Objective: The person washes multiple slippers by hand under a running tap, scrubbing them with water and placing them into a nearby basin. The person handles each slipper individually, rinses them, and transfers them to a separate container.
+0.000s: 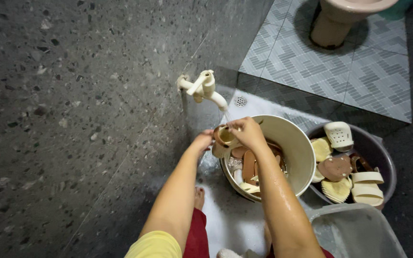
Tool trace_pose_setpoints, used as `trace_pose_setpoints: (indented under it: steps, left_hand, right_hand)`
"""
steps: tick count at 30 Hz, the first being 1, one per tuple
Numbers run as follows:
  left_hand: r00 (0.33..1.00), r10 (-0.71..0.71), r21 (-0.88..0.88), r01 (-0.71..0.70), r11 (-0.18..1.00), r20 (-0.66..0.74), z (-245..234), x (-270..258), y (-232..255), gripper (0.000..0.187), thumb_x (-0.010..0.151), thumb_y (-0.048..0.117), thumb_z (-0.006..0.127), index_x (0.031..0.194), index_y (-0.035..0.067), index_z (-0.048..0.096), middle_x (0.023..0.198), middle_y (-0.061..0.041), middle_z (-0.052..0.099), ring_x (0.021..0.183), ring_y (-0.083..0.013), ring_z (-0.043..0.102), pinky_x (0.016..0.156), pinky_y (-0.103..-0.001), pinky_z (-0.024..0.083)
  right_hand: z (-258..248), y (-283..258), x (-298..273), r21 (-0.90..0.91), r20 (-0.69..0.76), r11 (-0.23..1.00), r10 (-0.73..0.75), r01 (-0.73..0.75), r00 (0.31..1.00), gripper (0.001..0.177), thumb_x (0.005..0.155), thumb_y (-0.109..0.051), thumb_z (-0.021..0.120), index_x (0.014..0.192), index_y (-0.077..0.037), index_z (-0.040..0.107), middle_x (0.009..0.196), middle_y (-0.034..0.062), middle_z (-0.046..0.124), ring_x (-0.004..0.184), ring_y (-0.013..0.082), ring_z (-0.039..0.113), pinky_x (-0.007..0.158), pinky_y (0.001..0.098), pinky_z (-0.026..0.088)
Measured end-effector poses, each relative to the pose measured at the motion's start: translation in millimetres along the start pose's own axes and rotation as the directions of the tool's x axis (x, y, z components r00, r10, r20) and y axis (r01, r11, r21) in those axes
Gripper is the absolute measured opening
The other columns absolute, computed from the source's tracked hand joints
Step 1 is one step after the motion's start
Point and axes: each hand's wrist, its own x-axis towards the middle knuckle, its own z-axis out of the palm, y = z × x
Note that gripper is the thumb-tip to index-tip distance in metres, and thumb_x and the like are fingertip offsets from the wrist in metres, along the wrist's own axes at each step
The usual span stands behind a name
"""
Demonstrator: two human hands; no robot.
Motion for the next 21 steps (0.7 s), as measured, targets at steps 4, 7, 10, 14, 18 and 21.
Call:
trace_pose_setpoints:
  steps: [4,7,10,14,18,21]
  left_hand:
    - [0.991,0.090,0.011,-0.089,0.996,-0.102,5,-16,41,0.047,0.093,0.051,0.060,0.121,0.014,0.069,0.108,-0.006,0.073,0.092,-0.0209,0.067,0.075,-0.040,0.055]
    - [0.981,0.171,-0.008,-0.171,0.985,0.095,13,-31,57,0.051,0.088,0.054,0.066,0.122,0.016,0.070,0.108,-0.004,0.074,0.094,-0.0183,0.068,0.076,-0.037,0.055]
    - [0.888,0.452,0.316,-0.407,0.857,-0.084,22,-36,57,0.058,0.079,0.042,0.084,0.122,0.008,0.066,0.107,-0.009,0.075,0.094,-0.0214,0.073,0.083,-0.035,0.057]
    - [0.978,0.203,-0.053,-0.200,0.978,0.043,28,-27,49,0.054,0.075,0.027,0.076,0.125,0.013,0.064,0.109,-0.007,0.075,0.092,-0.0218,0.074,0.075,-0.042,0.062]
    - [0.965,0.215,-0.162,-0.191,0.968,0.147,37,-17,43,0.050,0.086,0.033,0.073,0.130,0.010,0.067,0.111,-0.007,0.075,0.100,-0.0209,0.070,0.079,-0.041,0.057]
    - [0.955,0.214,-0.238,-0.164,0.957,0.205,39,-17,42,0.055,0.092,0.047,0.064,0.136,0.015,0.063,0.120,-0.004,0.071,0.109,-0.0196,0.067,0.085,-0.038,0.055]
  right_hand:
    - [-17,-26,-5,-0.138,-0.027,0.985,0.104,-0.107,0.994,0.027,0.079,-0.028,0.077,0.105,-0.020,0.082,0.102,0.0140,0.067,0.095,0.0325,0.068,0.087,0.0431,0.054]
    - [-30,-35,-6,-0.140,-0.031,0.984,0.105,-0.108,0.994,0.026,0.079,-0.026,0.076,0.104,-0.021,0.082,0.102,0.0146,0.067,0.096,0.0326,0.068,0.089,0.0427,0.054]
    - [-42,-35,-5,-0.082,-0.026,0.992,0.099,-0.101,0.995,0.028,0.076,-0.023,0.076,0.103,-0.021,0.082,0.102,0.0162,0.069,0.095,0.0331,0.069,0.088,0.0427,0.055]
    - [-56,-30,-5,0.006,-0.018,0.992,0.124,-0.124,0.992,0.033,0.076,-0.015,0.068,0.106,-0.020,0.080,0.100,0.0157,0.075,0.092,0.0312,0.074,0.087,0.0398,0.057]
    - [-64,-28,-8,0.084,-0.085,0.994,0.074,-0.067,0.994,0.031,0.075,-0.011,0.068,0.105,-0.014,0.078,0.102,0.0132,0.079,0.096,0.0266,0.076,0.087,0.0369,0.058]
    - [-67,-30,-9,0.068,-0.134,0.997,0.037,-0.028,0.990,0.031,0.075,-0.010,0.071,0.105,-0.011,0.078,0.106,0.0136,0.078,0.097,0.0265,0.075,0.088,0.0365,0.056]
